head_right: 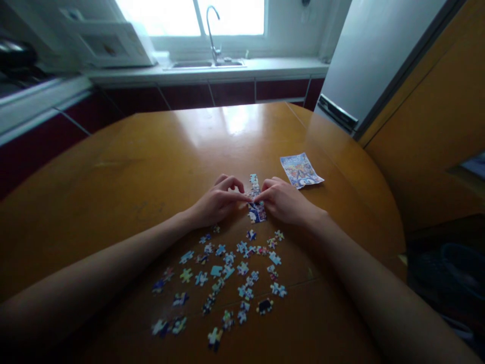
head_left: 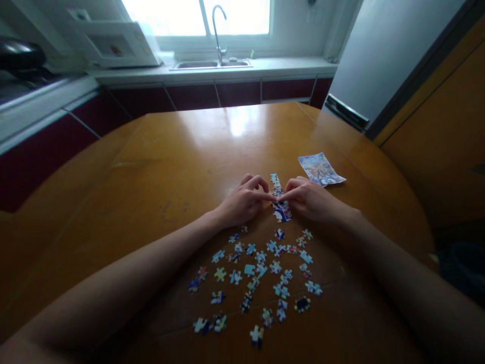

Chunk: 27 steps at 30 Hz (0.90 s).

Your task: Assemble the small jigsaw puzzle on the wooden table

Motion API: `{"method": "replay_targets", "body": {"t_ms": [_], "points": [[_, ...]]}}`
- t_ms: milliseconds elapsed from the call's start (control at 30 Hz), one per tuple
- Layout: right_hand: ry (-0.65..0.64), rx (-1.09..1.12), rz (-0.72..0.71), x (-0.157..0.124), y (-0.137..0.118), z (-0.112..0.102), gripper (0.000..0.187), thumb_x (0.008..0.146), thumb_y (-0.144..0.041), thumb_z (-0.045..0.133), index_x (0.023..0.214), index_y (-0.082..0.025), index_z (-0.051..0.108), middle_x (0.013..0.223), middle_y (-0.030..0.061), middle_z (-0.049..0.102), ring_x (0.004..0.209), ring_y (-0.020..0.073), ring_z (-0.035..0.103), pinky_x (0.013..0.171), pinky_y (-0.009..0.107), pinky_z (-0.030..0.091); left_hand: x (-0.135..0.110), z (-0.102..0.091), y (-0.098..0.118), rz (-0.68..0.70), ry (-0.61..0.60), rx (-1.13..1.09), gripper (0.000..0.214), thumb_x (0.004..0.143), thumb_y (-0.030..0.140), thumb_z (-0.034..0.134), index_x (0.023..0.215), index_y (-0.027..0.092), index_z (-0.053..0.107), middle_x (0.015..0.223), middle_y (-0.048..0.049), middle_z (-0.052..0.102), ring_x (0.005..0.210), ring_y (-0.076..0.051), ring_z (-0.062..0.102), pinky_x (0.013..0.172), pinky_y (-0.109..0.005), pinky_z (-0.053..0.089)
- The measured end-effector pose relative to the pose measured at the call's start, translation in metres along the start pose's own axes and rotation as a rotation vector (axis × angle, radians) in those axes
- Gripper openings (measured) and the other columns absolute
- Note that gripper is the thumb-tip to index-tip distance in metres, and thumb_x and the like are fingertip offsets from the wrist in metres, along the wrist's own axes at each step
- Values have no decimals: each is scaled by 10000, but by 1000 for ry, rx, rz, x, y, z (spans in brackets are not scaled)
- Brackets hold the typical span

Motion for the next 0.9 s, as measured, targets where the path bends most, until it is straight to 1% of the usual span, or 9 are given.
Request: {"method": "replay_targets", "body": {"t_ms": [100, 167, 367, 633, 800, 900], "points": [[5, 3, -2, 1, 0, 3, 345, 914, -117, 558, 1105, -294, 785, 931, 74, 660, 896, 205, 563, 822, 351, 474, 0, 2, -1, 5, -10, 3, 381, 909, 111, 581, 1113, 380, 759, 1053, -51, 611, 1024, -220, 488, 940, -383, 469], [14, 1, -2, 1, 1, 4, 353, 911, -114, 557, 1104, -301, 786, 937, 71, 656, 901, 205, 559, 826, 350, 471, 0, 2, -2, -2, -2, 5, 363, 913, 126, 589, 1102, 381, 765, 1049, -52, 612, 1020, -222, 488, 934, -382, 469], [15, -4, 5, 2, 0, 5, 375, 918, -98, 533, 1135, -282, 777, 925, 80, 650, 904, 210, 564, 829, 359, 475, 0, 0, -5, -25, 24, 18, 403, 886, 76, 575, 1084, 366, 774, 1035, -54, 614, 1012, -223, 493, 912, -375, 471], [15, 8, 15, 2, 0, 4, 358, 916, -96, 533, 1095, -274, 788, 915, 81, 655, 898, 208, 570, 819, 358, 484, -2, 3, -9, -34, 23, 22, 416, 883, 70, 578, 1093, 373, 769, 1057, -50, 613, 1023, -221, 493, 922, -375, 477], [57, 12, 9, 2, 0, 2, 338, 927, -105, 525, 1108, -235, 779, 917, 90, 666, 906, 217, 576, 824, 366, 484, -1, 3, -9, -40, 16, 15, 387, 892, 79, 585, 1081, 356, 777, 1056, -54, 616, 1023, -220, 494, 929, -379, 475], [60, 14, -5, 2, 1, 4, 355, 923, -94, 527, 1103, -265, 782, 903, 84, 662, 875, 214, 575, 791, 358, 482, -1, 3, -9, -35, 18, 18, 369, 891, 83, 598, 1078, 345, 779, 1046, -54, 612, 1012, -218, 492, 918, -377, 474]]}}
Point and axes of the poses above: each hand's wrist, its own x-axis towards the middle knuckle, its own z-axis out of the palm, y = z × x, the point moved 8 cm from there along x, towards the middle knuckle
